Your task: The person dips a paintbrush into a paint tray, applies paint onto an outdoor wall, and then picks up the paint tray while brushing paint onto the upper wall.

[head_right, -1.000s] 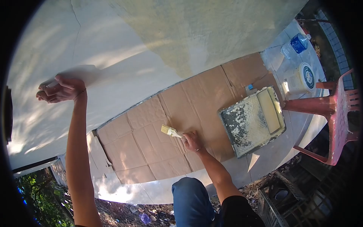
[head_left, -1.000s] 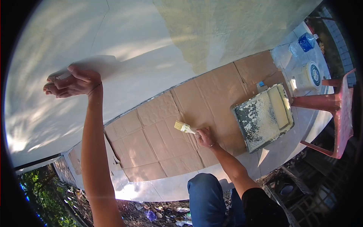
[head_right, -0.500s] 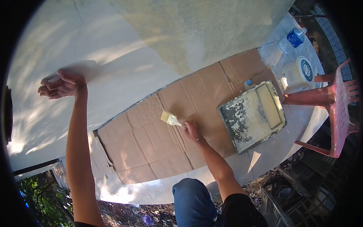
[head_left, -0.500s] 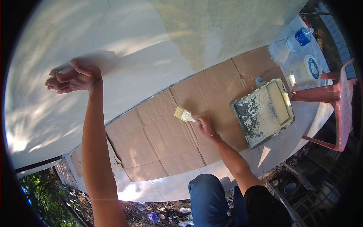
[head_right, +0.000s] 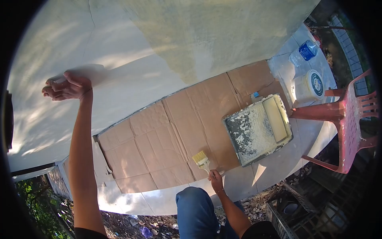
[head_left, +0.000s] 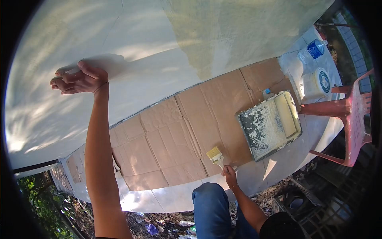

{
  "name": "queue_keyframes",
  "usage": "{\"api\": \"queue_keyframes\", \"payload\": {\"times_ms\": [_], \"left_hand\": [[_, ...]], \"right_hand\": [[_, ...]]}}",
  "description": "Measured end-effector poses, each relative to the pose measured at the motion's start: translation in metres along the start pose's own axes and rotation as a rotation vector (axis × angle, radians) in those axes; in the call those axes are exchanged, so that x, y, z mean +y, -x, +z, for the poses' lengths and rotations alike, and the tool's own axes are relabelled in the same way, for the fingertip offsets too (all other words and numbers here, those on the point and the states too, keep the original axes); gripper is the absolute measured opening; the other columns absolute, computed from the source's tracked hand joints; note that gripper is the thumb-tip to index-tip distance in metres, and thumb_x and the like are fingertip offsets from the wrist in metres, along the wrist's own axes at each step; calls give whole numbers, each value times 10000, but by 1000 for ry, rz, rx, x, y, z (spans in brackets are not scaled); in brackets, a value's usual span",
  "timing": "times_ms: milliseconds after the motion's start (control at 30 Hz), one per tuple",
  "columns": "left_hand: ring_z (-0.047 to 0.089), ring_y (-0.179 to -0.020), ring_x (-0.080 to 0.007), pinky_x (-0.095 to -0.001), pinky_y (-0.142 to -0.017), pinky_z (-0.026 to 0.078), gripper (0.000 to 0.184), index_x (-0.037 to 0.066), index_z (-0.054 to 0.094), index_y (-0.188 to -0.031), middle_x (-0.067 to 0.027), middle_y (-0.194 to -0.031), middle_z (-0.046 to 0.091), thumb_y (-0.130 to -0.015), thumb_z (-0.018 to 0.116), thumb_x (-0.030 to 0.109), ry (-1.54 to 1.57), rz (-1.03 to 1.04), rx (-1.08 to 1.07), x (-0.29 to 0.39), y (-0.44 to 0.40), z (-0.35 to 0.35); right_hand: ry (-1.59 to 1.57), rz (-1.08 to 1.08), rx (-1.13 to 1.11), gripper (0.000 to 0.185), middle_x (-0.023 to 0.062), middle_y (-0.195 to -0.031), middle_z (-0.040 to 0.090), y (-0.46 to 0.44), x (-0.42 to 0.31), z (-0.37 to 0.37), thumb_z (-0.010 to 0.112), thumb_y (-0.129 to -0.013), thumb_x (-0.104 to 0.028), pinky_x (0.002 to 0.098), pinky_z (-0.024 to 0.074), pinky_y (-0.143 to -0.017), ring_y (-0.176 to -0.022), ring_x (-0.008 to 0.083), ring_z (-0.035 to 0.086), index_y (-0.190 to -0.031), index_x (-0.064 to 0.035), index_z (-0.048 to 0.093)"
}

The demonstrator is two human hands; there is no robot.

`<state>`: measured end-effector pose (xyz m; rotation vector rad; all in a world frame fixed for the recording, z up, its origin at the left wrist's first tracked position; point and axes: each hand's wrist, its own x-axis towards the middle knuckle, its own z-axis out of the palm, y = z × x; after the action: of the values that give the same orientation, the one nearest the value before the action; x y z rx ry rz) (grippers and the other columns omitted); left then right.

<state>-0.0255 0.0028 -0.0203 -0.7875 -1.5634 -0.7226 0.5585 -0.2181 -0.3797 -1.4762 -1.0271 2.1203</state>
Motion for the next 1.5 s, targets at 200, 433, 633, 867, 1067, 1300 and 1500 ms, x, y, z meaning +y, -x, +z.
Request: {"api": "queue_keyframes", "payload": {"times_ms": [200, 433, 633, 867, 1067, 1300, 1500], "left_hand": [[75, -1392, -430, -604, -1071, 69, 629, -64, 300, -1290, -311, -1375, 249, -924, 431, 430, 7, -39, -6, 10, -4, -3], [71, -1393, -410, -583, -1041, 116, 611, -50, 305, -1268, -310, -1377, 244, -921, 422, 439, -27, -50, -4, 10, -4, -3], [70, -1385, -420, -584, -1041, 115, 585, -34, 312, -1229, -316, -1379, 239, -908, 427, 442, -21, -51, -31, 11, -3, -5], [88, -1366, -429, -600, -1039, 107, 640, -47, 265, -1293, -339, -1386, 219, -897, 431, 428, -32, -87, -41, 15, -4, -6], [99, -1365, -423, -596, -1042, 108, 619, -44, 281, -1285, -333, -1381, 225, -902, 432, 418, -25, -34, -22, 10, -4, -3], [92, -1378, -413, -601, -1053, 98, 616, -44, 283, -1292, -321, -1381, 235, -914, 430, 419, -1, -28, -11, 12, -3, -4], [69, -1393, -427, -617, -1082, 63, 625, -49, 272, -1310, -330, -1395, 230, -921, 418, 418, 3, -43, -7, 13, -4, -5]], "right_hand": [[-101, -20, 78, 169, 15, -684, 487, -16, -4, 11, 517, -1013, -165, 300, 469, -627, -614, 117, 501, -952, -12, 559], [-50, -67, 102, 161, 26, -698, 505, -15, -2, 14, 536, -993, -132, 289, 475, -588, -581, 102, 492, -983, 21, 586], [59, -105, 115, 177, 41, -718, 547, -9, -4, 19, 572, -973, -144, 271, 466, -571, -601, 96, 522, -1001, 28, 602], [233, -128, 47, 196, 34, -704, 566, -9, -7, 15, 590, -965, -182, 259, 450, -546, -572, 86, 528, -1000, 10, 616], [74, 21, 44, 196, -18, -675, 514, -18, -91, 34, 584, -970, -198, 224, 377, -496, -538, 45, 453, -1011, -12, 629], [211, -270, 161, 280, 14, -725, 579, -171, -180, 46, 576, -953, -232, 269, 436, -600, -644, 90, 525, -1046, 20, 655], [330, -278, 347, 327, 118, -767, 652, -290, -205, 84, 577, -919, -277, 343, 490, -712, -709, 177, 605, -1001, 24, 676]]}}
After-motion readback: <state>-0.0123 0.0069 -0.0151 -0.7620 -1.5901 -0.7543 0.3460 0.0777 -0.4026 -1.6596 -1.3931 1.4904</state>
